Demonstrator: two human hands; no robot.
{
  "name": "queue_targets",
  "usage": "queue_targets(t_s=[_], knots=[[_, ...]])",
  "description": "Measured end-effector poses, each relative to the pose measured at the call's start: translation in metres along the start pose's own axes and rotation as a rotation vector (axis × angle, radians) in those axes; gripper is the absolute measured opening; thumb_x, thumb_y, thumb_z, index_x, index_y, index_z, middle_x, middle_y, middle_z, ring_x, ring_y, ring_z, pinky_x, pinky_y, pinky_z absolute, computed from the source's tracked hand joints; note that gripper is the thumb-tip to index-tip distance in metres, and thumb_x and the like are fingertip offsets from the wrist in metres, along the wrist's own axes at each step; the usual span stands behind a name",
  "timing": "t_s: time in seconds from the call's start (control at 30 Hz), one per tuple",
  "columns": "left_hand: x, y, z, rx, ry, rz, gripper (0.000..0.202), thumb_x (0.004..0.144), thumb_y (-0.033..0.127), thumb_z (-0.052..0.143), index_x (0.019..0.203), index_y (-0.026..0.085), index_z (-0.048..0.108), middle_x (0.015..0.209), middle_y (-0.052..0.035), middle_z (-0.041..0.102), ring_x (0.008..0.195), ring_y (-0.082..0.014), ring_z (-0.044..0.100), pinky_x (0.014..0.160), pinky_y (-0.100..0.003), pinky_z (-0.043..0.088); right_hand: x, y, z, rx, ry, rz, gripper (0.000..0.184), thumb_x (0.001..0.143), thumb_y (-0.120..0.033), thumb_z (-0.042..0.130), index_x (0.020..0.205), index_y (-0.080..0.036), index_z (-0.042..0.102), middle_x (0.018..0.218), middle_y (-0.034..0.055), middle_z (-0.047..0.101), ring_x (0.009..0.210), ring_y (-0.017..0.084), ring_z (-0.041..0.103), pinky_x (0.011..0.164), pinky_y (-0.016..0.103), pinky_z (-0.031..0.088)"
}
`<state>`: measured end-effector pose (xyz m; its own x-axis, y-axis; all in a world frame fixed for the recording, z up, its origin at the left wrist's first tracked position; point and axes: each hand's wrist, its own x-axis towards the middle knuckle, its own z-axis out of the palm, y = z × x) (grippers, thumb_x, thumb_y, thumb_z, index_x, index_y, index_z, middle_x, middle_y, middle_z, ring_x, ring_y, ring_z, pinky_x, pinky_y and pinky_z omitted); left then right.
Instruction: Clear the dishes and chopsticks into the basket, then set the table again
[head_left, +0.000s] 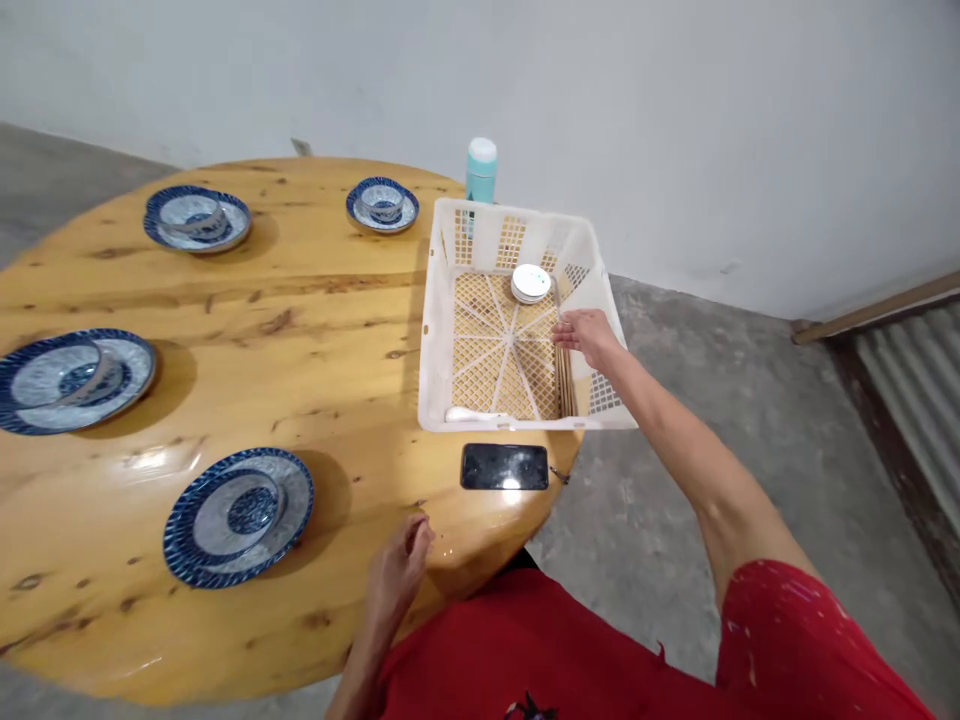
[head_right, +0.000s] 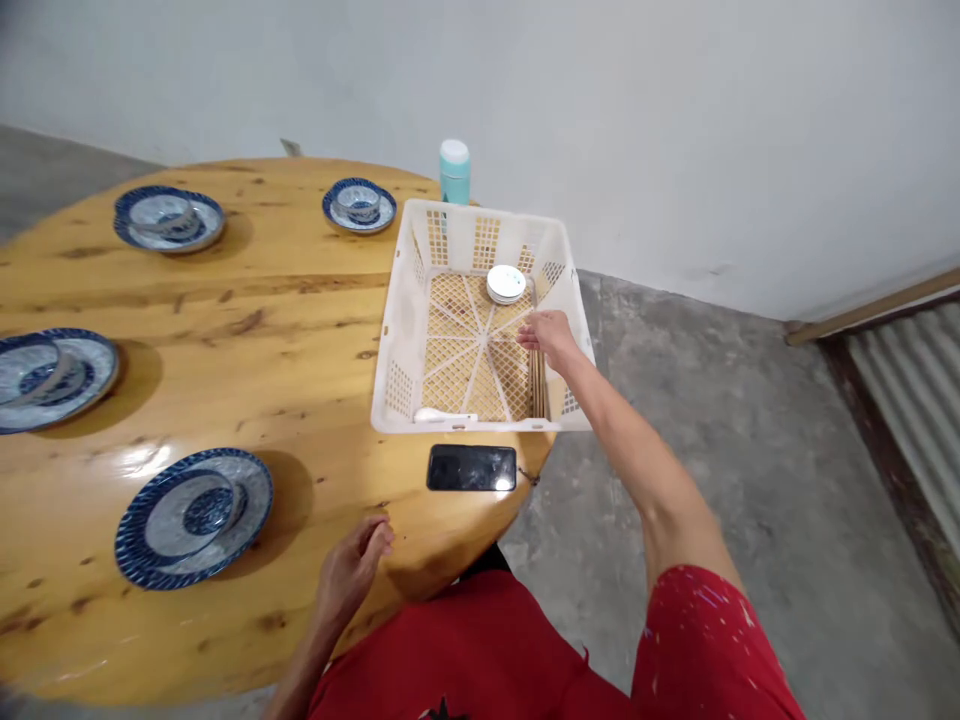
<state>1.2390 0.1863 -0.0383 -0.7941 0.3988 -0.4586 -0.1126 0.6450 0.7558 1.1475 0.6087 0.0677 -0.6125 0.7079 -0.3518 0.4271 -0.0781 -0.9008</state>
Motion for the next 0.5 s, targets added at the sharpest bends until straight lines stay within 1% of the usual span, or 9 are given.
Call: queue_targets(t_s=[0.1,0.2,0.27,0.37,0.43,0.5], knots=[[0.003,0.010,0.015,-0.043,0.069,-0.081,0.040,0.084,0.055,0.043,0.096,0.021,0.062,0.079,-0.0044,0.074,0.077,-0.0234,0.073,0.072,-0.033,0.056,0.068,0.004,0.016,-0.014,0.064,0.122,0.008,0.093,-0.016,0.052,0.091,-0.008,0.054,0.059,-0.0002,0.057,0.050,0.012,0.061,0.055,0.024,0.050],[0.003,0.016,0.027,-0.067,0.112,-0.124,0.042,0.082,0.057,0.045,0.096,0.022,0.063,0.081,-0.0054,0.075,0.075,-0.0238,0.073,0.070,-0.033,0.057,0.116,0.015,0.031,-0.010,0.093,0.198,0.015,0.095,-0.019,0.052,0.103,-0.006,0.053,0.061,-0.0003,0.058,0.051,0.013,0.060,0.054,0.025,0.050],[0.003,0.017,0.033,-0.050,0.141,-0.138,0.041,0.083,0.057,0.045,0.096,0.023,0.064,0.083,-0.0058,0.076,0.075,-0.0235,0.073,0.069,-0.033,0.057,0.139,0.022,0.040,-0.011,0.068,0.220,0.025,0.096,-0.021,0.052,0.113,-0.002,0.050,0.065,0.0008,0.059,0.053,0.013,0.060,0.054,0.027,0.050],[0.001,0.019,0.037,-0.023,0.185,-0.175,0.041,0.085,0.056,0.044,0.097,0.022,0.064,0.084,-0.0061,0.076,0.076,-0.0234,0.073,0.068,-0.033,0.057,0.164,0.032,0.049,0.040,0.031,0.239,0.036,0.098,-0.023,0.050,0.124,0.001,0.045,0.067,0.0014,0.061,0.057,0.014,0.061,0.055,0.028,0.052],[0.001,0.021,0.039,-0.032,0.205,-0.196,0.042,0.086,0.055,0.042,0.096,0.021,0.064,0.083,-0.0063,0.075,0.077,-0.0237,0.073,0.068,-0.033,0.057,0.177,0.038,0.052,0.097,0.024,0.256,0.036,0.097,-0.021,0.049,0.127,-0.001,0.045,0.067,0.0014,0.062,0.059,0.014,0.063,0.055,0.026,0.053],[0.002,0.023,0.040,-0.042,0.224,-0.211,0.042,0.088,0.054,0.040,0.096,0.020,0.064,0.081,-0.0061,0.074,0.077,-0.0236,0.073,0.068,-0.033,0.055,0.189,0.043,0.055,0.113,0.023,0.281,0.034,0.094,-0.017,0.049,0.126,-0.006,0.049,0.068,0.0029,0.064,0.057,0.015,0.064,0.050,0.025,0.053]])
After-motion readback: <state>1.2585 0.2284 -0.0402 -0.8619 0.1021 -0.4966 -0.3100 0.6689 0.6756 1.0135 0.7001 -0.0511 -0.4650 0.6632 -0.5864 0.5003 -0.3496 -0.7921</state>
